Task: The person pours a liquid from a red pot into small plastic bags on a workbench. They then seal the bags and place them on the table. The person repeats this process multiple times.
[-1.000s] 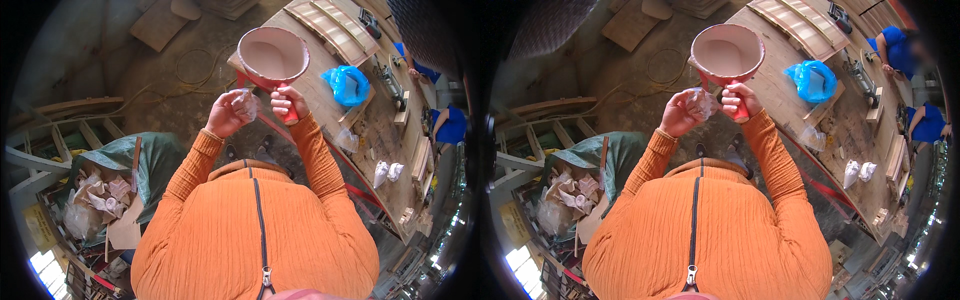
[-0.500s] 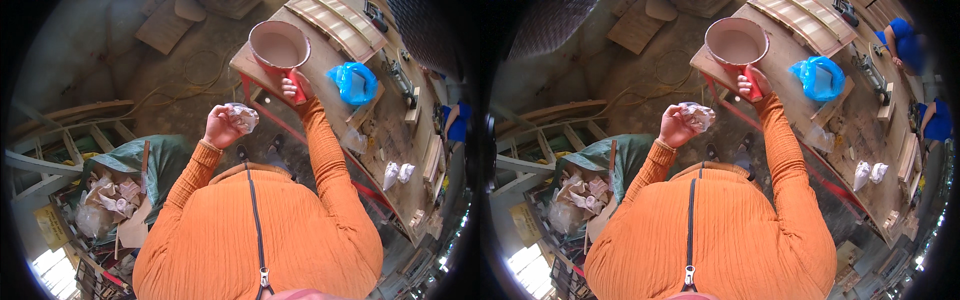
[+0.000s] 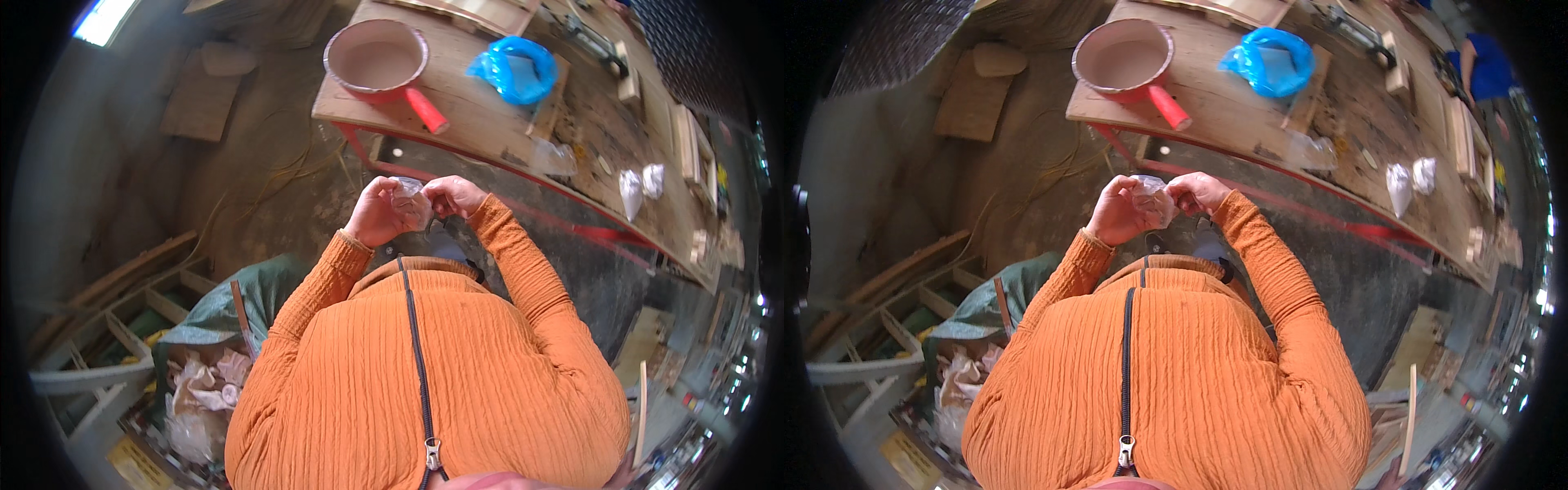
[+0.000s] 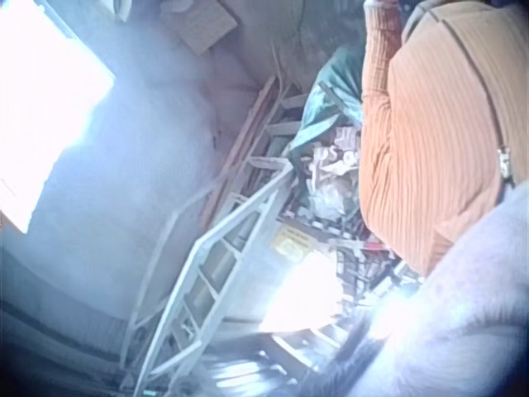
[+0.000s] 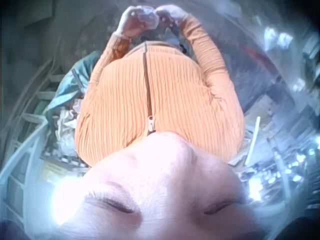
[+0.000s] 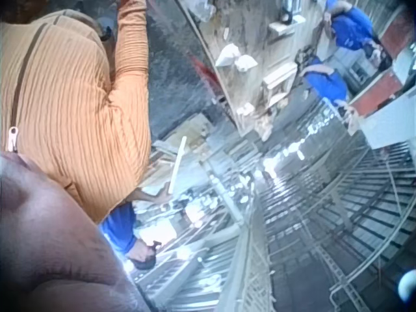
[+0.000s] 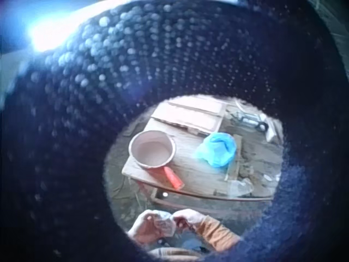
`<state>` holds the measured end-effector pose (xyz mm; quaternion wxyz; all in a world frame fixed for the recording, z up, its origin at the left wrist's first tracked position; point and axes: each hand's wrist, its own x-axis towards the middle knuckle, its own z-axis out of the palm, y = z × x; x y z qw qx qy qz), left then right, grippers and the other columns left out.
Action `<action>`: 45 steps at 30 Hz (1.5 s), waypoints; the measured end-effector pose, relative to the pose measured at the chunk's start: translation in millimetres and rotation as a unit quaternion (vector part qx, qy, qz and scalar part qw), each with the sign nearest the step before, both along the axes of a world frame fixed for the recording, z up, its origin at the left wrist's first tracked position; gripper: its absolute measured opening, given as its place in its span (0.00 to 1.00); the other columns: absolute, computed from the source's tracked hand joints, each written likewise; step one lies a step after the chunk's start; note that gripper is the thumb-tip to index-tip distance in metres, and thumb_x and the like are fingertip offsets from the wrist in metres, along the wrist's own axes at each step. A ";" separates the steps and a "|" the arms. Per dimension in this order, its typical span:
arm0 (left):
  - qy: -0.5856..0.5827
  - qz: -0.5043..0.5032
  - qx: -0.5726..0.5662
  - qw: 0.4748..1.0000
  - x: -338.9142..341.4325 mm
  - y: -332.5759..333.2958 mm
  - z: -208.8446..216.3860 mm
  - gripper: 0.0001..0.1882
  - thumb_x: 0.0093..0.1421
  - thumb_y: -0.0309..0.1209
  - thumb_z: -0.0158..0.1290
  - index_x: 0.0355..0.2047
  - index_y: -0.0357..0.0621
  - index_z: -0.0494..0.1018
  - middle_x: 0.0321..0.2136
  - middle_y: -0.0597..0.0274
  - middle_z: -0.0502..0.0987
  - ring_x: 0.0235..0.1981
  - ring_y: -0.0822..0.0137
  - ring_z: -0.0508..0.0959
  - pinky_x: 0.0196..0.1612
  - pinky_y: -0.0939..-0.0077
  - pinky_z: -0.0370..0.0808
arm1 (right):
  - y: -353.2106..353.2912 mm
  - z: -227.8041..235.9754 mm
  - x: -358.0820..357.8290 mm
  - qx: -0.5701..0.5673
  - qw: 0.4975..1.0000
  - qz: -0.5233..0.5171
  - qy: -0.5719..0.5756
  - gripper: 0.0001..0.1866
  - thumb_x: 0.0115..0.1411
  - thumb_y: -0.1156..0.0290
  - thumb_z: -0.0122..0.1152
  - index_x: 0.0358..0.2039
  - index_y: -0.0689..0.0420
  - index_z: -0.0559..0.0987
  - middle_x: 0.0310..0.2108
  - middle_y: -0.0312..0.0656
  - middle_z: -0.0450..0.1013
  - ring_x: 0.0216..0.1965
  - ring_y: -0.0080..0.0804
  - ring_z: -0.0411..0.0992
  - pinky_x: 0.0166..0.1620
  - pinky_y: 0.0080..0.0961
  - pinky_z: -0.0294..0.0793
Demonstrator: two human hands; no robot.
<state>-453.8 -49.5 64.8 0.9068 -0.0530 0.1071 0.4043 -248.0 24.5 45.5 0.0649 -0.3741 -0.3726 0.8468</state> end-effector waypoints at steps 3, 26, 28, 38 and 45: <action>0.017 -0.061 0.004 0.998 24.4 9.0 8.2 0.21 0.59 0.41 0.44 0.45 0.36 0.69 0.40 0.56 0.76 0.38 0.64 0.75 0.36 0.71 0.73 | -11.4 16.3 30.2 -0.036 0.996 -0.074 0.024 0.10 0.56 0.64 0.54 0.30 0.56 0.78 0.23 0.31 0.71 0.23 0.18 0.68 0.28 0.15 0.68; 0.217 -0.118 0.217 0.944 347.2 181.8 105.1 0.09 0.62 0.31 0.49 0.39 0.39 0.71 0.29 0.58 0.73 0.30 0.68 0.75 0.42 0.67 0.77 | 71.0 150.8 352.9 0.233 0.899 -0.355 -0.108 0.09 0.60 0.63 0.51 0.29 0.53 0.75 0.25 0.32 0.75 0.26 0.20 0.74 0.29 0.17 0.73; 0.268 -0.088 0.225 0.933 371.0 189.5 90.9 0.07 0.61 0.29 0.49 0.37 0.39 0.71 0.27 0.59 0.73 0.29 0.67 0.75 0.40 0.67 0.78 | 82.1 133.0 371.0 0.242 0.894 -0.360 -0.116 0.08 0.59 0.64 0.52 0.29 0.53 0.75 0.25 0.32 0.75 0.26 0.20 0.74 0.29 0.17 0.73; 0.689 0.014 0.474 0.548 394.7 204.4 97.4 0.03 0.52 0.24 0.52 0.26 0.38 0.70 0.18 0.58 0.75 0.23 0.66 0.78 0.28 0.73 0.75 | 88.5 107.8 390.9 0.506 0.723 -0.270 -0.386 0.08 0.48 0.78 0.58 0.28 0.58 0.69 0.22 0.38 0.70 0.26 0.24 0.72 0.28 0.23 0.74; 0.694 -0.011 0.607 0.386 397.7 218.4 121.5 0.07 0.46 0.27 0.52 0.28 0.43 0.74 0.21 0.50 0.75 0.25 0.52 0.77 0.31 0.63 0.73 | 94.2 122.3 406.0 0.619 0.641 -0.234 -0.390 0.08 0.47 0.80 0.53 0.31 0.58 0.70 0.24 0.40 0.71 0.25 0.29 0.71 0.31 0.25 0.73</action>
